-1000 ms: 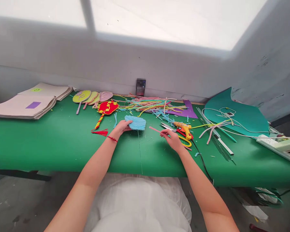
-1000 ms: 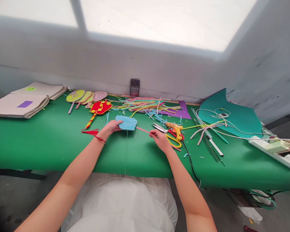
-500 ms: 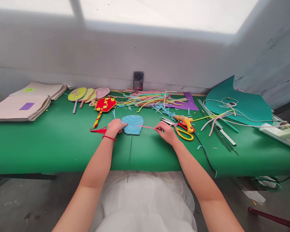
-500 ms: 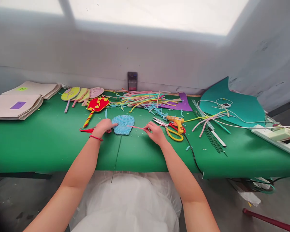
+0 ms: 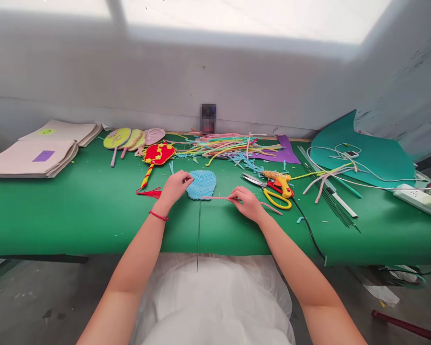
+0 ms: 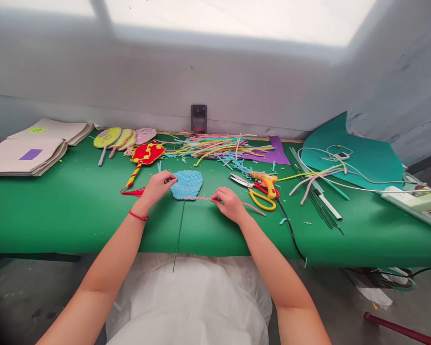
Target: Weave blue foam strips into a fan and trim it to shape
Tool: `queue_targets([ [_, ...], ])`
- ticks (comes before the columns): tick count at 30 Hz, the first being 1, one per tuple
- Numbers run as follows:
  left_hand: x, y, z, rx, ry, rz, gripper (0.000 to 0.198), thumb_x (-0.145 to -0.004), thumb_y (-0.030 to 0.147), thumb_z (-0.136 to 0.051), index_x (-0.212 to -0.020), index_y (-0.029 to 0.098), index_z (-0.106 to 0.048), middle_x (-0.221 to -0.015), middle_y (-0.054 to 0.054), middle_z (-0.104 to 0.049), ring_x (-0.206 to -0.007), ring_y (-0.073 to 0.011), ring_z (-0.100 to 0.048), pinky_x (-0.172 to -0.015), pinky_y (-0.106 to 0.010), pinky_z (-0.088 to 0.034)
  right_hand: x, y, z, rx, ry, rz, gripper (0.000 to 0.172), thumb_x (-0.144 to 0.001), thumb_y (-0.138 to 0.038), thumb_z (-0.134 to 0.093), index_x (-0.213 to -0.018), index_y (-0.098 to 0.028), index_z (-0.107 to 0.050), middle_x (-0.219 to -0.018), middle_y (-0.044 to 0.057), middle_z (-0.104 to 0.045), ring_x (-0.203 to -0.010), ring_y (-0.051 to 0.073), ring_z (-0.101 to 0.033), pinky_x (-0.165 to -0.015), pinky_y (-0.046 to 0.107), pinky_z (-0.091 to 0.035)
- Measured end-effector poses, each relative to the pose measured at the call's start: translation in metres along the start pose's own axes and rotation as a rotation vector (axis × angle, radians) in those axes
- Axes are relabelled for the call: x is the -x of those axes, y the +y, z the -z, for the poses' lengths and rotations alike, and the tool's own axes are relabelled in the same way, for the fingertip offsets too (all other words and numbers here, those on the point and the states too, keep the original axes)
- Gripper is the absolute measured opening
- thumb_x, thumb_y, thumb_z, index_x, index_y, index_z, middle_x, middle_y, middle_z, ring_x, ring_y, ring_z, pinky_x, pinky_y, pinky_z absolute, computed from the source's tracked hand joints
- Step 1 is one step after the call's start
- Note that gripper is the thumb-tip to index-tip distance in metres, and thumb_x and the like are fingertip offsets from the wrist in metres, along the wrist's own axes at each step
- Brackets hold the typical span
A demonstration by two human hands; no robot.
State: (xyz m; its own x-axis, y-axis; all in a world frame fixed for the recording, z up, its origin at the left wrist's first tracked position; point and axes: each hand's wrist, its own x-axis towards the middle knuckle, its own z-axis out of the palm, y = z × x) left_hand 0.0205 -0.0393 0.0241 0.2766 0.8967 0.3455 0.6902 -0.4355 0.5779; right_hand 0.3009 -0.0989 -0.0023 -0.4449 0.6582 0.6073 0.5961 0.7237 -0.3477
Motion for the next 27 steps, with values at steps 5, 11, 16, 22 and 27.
queue_targets([
  [5,0.011,0.006,-0.011,0.110,-0.154,-0.151,0.015,-0.087,0.023,-0.051,-0.086,0.020,-0.066,-0.089,-0.004,-0.063,-0.080,-0.0157,-0.057,-0.074,-0.028,-0.045,0.002,0.001,0.001,-0.110,-0.127,-0.072,0.012,-0.090,-0.025,-0.054,-0.078,-0.022,-0.056,-0.079,0.005,-0.061,-0.075,0.019,-0.054,-0.069,0.034,-0.044],
  [11,0.011,0.007,-0.016,0.100,-0.222,-0.204,0.016,-0.088,0.022,-0.050,-0.087,0.019,-0.066,-0.090,-0.005,-0.064,-0.084,-0.0168,-0.059,-0.077,-0.029,-0.045,0.001,-0.002,-0.002,-0.058,-0.227,-0.092,0.013,-0.089,-0.022,-0.054,-0.076,-0.021,-0.054,-0.078,0.004,-0.061,-0.075,0.019,-0.053,-0.071,0.033,-0.041],
  [16,0.013,0.010,-0.016,0.069,-0.270,-0.198,0.017,-0.088,0.022,-0.051,-0.086,0.019,-0.067,-0.090,-0.004,-0.065,-0.084,-0.0165,-0.059,-0.077,-0.028,-0.045,0.000,-0.001,-0.001,-0.044,-0.251,-0.107,0.014,-0.089,-0.022,-0.054,-0.076,-0.021,-0.053,-0.079,0.004,-0.061,-0.076,0.018,-0.053,-0.073,0.033,-0.040],
  [22,0.012,0.009,-0.014,0.070,-0.322,-0.169,0.015,-0.085,0.023,-0.053,-0.085,0.019,-0.068,-0.088,-0.003,-0.065,-0.083,-0.0167,-0.059,-0.076,-0.028,-0.044,0.000,-0.001,-0.002,-0.024,-0.261,-0.123,0.014,-0.089,-0.024,-0.054,-0.076,-0.021,-0.053,-0.079,0.004,-0.061,-0.075,0.018,-0.053,-0.073,0.033,-0.039],
  [27,0.012,0.007,-0.014,0.063,-0.348,-0.199,0.015,-0.084,0.024,-0.055,-0.085,0.020,-0.070,-0.086,-0.003,-0.065,-0.083,-0.0172,-0.059,-0.076,-0.028,-0.043,0.000,-0.003,-0.003,-0.017,-0.272,-0.136,0.016,-0.090,-0.026,-0.052,-0.075,-0.021,-0.052,-0.078,0.004,-0.061,-0.075,0.018,-0.053,-0.073,0.033,-0.038],
])
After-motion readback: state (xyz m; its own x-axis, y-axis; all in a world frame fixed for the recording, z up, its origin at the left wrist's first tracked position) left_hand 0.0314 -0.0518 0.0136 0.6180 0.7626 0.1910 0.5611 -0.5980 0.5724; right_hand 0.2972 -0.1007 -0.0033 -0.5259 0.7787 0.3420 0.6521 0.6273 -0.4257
